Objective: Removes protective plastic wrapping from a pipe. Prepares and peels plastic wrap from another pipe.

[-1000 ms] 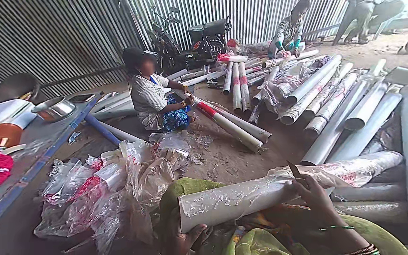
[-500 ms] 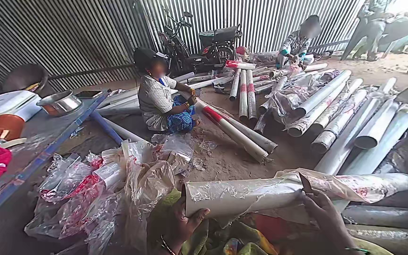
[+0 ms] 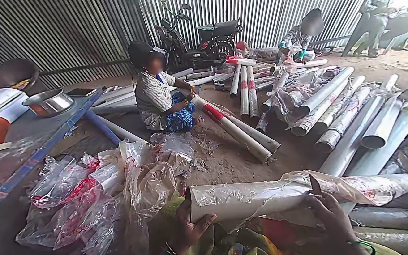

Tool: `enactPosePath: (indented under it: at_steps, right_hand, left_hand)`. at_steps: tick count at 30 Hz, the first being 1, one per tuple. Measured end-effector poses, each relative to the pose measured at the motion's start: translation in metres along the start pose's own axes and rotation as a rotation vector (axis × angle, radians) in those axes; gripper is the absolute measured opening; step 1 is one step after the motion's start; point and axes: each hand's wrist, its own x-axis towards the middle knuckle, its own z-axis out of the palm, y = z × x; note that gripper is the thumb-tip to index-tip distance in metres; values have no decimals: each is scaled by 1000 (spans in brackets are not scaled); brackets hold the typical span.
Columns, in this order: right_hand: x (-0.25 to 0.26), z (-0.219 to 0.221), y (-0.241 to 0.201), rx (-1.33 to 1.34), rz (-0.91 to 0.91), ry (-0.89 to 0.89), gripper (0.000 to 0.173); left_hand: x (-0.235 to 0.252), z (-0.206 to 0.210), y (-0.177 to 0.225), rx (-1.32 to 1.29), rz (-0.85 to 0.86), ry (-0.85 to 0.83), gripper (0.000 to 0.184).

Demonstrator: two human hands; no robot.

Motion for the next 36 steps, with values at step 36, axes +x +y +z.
enactPosePath:
  at_steps: [36]
  right_hand:
    - [-4, 5, -9, -46, 68, -64, 30]
  left_hand:
    - [-24, -1, -16, 53, 19, 2, 46]
